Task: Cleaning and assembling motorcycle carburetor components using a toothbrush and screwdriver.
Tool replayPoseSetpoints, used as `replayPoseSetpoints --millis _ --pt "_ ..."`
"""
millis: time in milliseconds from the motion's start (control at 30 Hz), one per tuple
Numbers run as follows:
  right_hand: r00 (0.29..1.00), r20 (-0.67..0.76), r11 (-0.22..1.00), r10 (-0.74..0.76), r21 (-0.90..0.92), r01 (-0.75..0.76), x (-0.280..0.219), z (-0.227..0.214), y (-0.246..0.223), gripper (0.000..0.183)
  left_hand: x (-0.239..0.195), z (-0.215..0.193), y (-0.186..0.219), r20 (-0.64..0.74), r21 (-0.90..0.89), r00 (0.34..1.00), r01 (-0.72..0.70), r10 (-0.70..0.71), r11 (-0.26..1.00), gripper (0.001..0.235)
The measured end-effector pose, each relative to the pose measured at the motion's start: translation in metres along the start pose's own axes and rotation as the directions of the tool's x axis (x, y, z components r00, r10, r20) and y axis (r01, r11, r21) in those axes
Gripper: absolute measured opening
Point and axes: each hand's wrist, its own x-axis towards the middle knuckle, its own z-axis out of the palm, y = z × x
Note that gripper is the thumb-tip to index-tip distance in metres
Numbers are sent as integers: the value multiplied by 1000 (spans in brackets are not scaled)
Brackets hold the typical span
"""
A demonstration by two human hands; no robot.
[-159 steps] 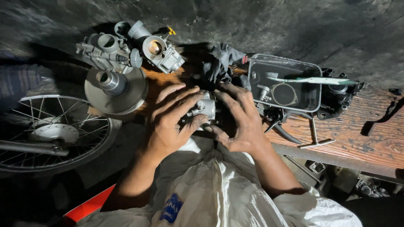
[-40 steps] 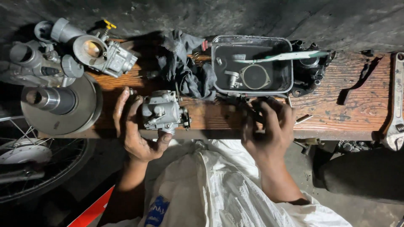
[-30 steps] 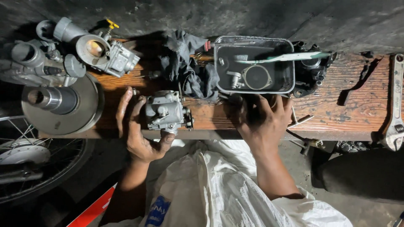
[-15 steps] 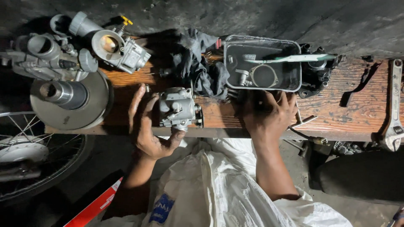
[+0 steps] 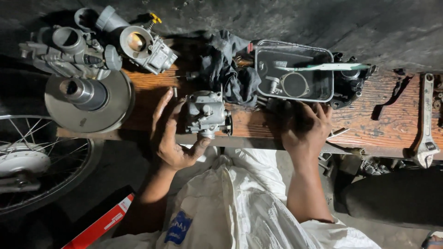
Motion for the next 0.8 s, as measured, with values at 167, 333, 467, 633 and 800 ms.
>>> replayPoseSetpoints --millis 167,333,467,633,800 --pt "999 37 998 -34 50 32 0 -19 -4 17 -6 0 -6 5 -32 1000 16 -16 999 77" --pt "994 105 999 -36 32 33 2 -33 -12 25 -7 1 -6 10 -23 1000 21 -21 1000 76" --pt "989 147 1000 -29 -3 29 -5 -29 1 31 -9 0 -7 21 -30 999 33 -33 999 76" --pt "986 165 999 -19 -39 26 -6 -20 -3 29 -8 1 -6 14 -7 999 35 -35 999 77" --pt "987 158 999 8 -41 -2 -10 -19 -4 22 -11 2 -8 8 -1 1000 29 -29 1000 78"
